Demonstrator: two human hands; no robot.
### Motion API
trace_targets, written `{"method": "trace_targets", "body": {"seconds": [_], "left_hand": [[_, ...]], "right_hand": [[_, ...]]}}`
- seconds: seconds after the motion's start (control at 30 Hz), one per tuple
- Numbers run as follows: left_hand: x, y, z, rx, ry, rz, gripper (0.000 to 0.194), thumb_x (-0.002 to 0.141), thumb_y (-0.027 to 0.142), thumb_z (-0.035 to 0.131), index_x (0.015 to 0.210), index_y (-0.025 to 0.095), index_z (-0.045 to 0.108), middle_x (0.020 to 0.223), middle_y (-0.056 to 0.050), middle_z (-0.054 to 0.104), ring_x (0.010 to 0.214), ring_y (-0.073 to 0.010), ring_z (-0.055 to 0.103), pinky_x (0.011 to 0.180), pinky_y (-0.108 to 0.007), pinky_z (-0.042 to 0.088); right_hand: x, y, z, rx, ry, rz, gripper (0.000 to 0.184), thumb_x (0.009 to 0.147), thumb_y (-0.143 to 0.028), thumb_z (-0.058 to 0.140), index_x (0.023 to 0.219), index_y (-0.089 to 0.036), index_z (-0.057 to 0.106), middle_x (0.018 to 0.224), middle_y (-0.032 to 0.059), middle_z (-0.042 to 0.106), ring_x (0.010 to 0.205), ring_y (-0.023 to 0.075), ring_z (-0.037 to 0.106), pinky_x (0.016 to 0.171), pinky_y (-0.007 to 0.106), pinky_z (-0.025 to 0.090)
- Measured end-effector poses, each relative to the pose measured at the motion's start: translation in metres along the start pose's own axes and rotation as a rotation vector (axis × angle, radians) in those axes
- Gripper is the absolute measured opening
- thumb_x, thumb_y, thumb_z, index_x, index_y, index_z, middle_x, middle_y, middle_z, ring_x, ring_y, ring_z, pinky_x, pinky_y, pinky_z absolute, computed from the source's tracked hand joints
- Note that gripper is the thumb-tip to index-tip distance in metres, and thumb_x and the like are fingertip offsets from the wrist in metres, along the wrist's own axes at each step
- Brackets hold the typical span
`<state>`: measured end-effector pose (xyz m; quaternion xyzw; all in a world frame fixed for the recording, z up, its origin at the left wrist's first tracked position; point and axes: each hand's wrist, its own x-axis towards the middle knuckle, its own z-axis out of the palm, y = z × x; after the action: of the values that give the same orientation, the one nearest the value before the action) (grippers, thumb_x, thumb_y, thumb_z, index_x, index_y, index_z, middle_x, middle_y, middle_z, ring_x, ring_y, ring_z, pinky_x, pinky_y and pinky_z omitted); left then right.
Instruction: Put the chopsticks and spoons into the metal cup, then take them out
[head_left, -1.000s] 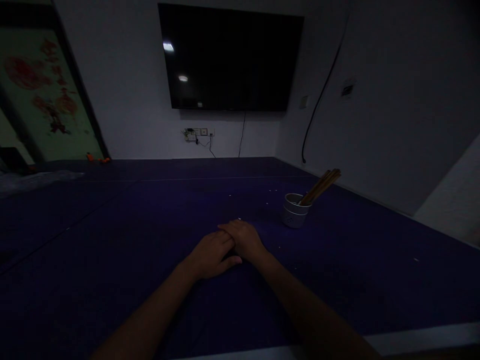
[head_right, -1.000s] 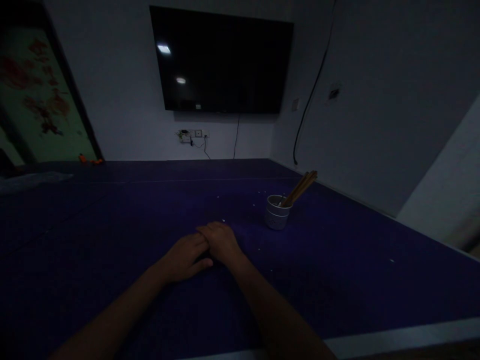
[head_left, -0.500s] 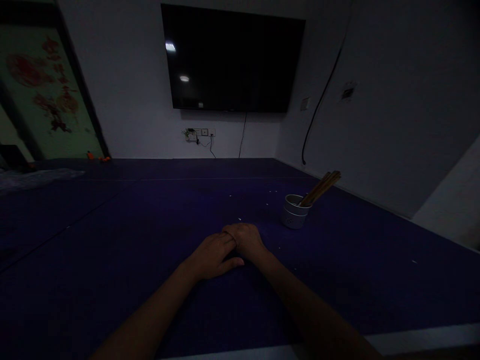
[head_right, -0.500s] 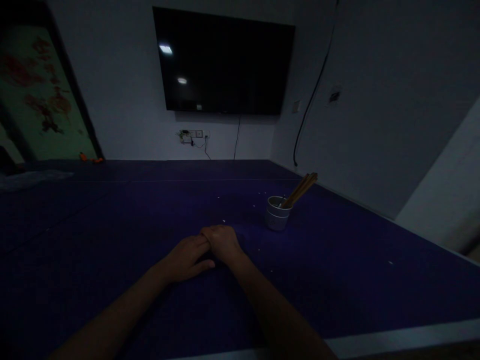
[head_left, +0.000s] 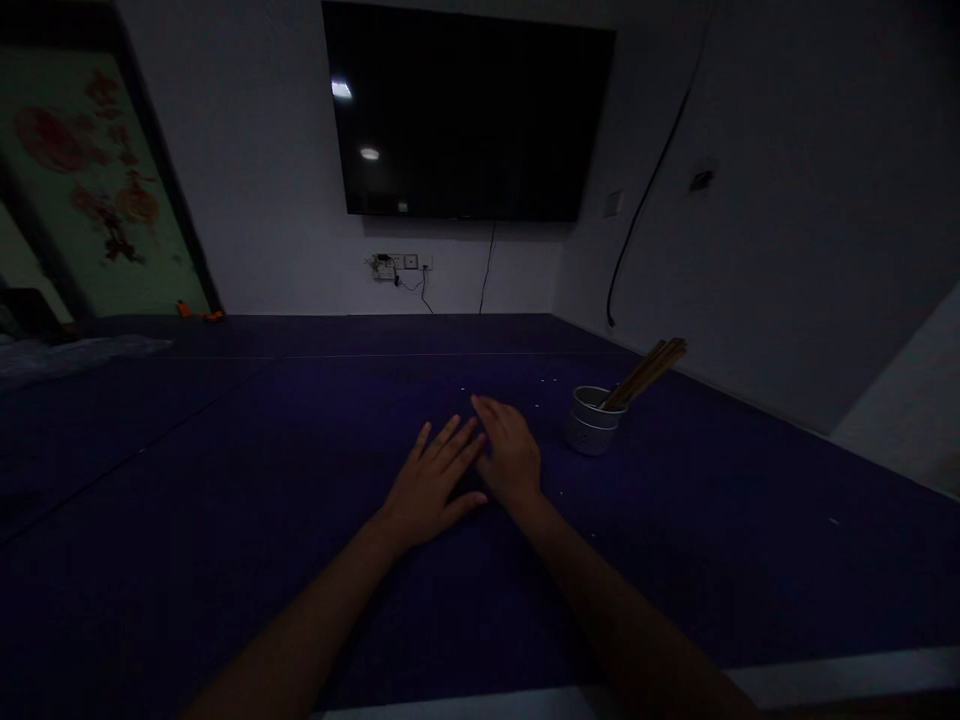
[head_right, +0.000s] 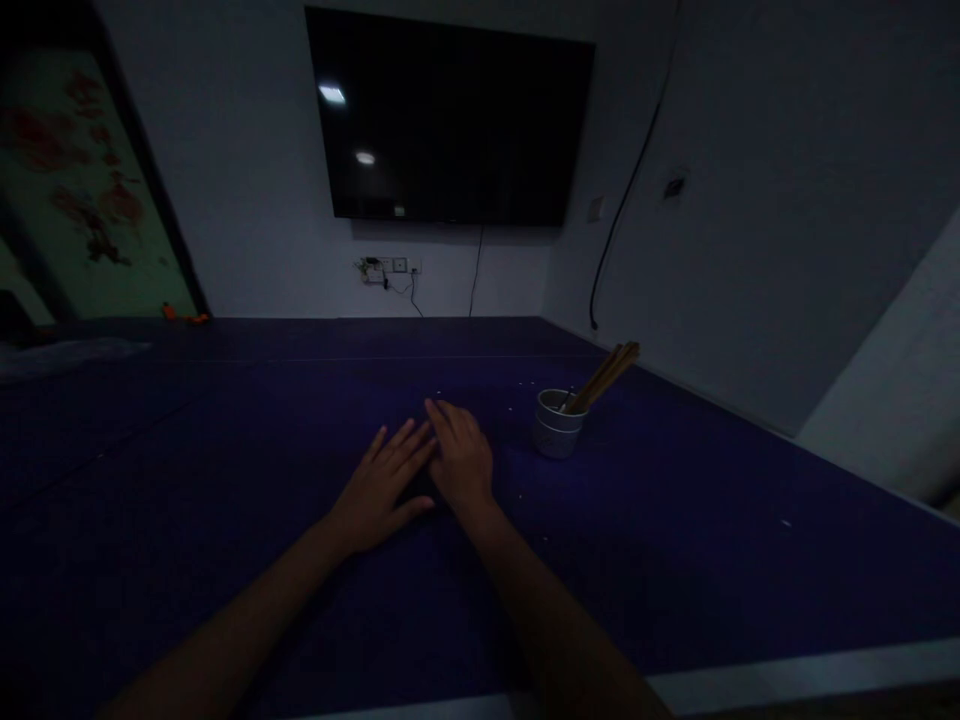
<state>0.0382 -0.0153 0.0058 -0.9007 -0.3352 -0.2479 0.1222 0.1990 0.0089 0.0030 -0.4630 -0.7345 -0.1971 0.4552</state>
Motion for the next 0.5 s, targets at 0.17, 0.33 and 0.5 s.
{"method": "trace_targets", "body": {"seconds": [0.17, 0.33, 0.5], "left_hand": [[-0.001, -0.009, 0.006, 0.054, 0.133, -0.258, 0.068, 0.09, 0.054, 0.034, 0.147, 0.023, 0.014, 0.153, -0.01, 0.02, 0.142, -0.0259, 0.007, 0.112, -0.054, 0.012], [-0.003, -0.016, 0.014, 0.041, 0.173, -0.394, 0.066, 0.09, 0.051, 0.037, 0.146, 0.022, 0.019, 0.153, -0.013, 0.018, 0.142, -0.0288, 0.007, 0.11, -0.058, 0.016], [-0.005, -0.02, 0.017, 0.05, 0.217, -0.481, 0.062, 0.09, 0.049, 0.038, 0.143, 0.02, 0.028, 0.151, -0.016, 0.022, 0.141, -0.0312, 0.012, 0.107, -0.061, 0.019]], "right_hand": [[0.008, 0.017, -0.014, -0.115, 0.514, 0.317, 0.062, 0.086, -0.031, 0.047, 0.143, -0.02, 0.023, 0.147, 0.0148, 0.029, 0.135, 0.0281, 0.027, 0.103, 0.052, 0.031], [0.013, 0.045, -0.035, -0.193, 0.647, 0.608, 0.079, 0.084, -0.04, 0.051, 0.145, -0.013, 0.009, 0.148, 0.0219, 0.021, 0.139, 0.0296, 0.018, 0.106, 0.053, 0.023], [0.008, 0.073, -0.037, -0.172, 0.644, 0.815, 0.101, 0.073, -0.052, 0.063, 0.146, -0.012, 0.007, 0.149, 0.0236, 0.016, 0.139, 0.0342, 0.016, 0.105, 0.054, 0.024]]}}
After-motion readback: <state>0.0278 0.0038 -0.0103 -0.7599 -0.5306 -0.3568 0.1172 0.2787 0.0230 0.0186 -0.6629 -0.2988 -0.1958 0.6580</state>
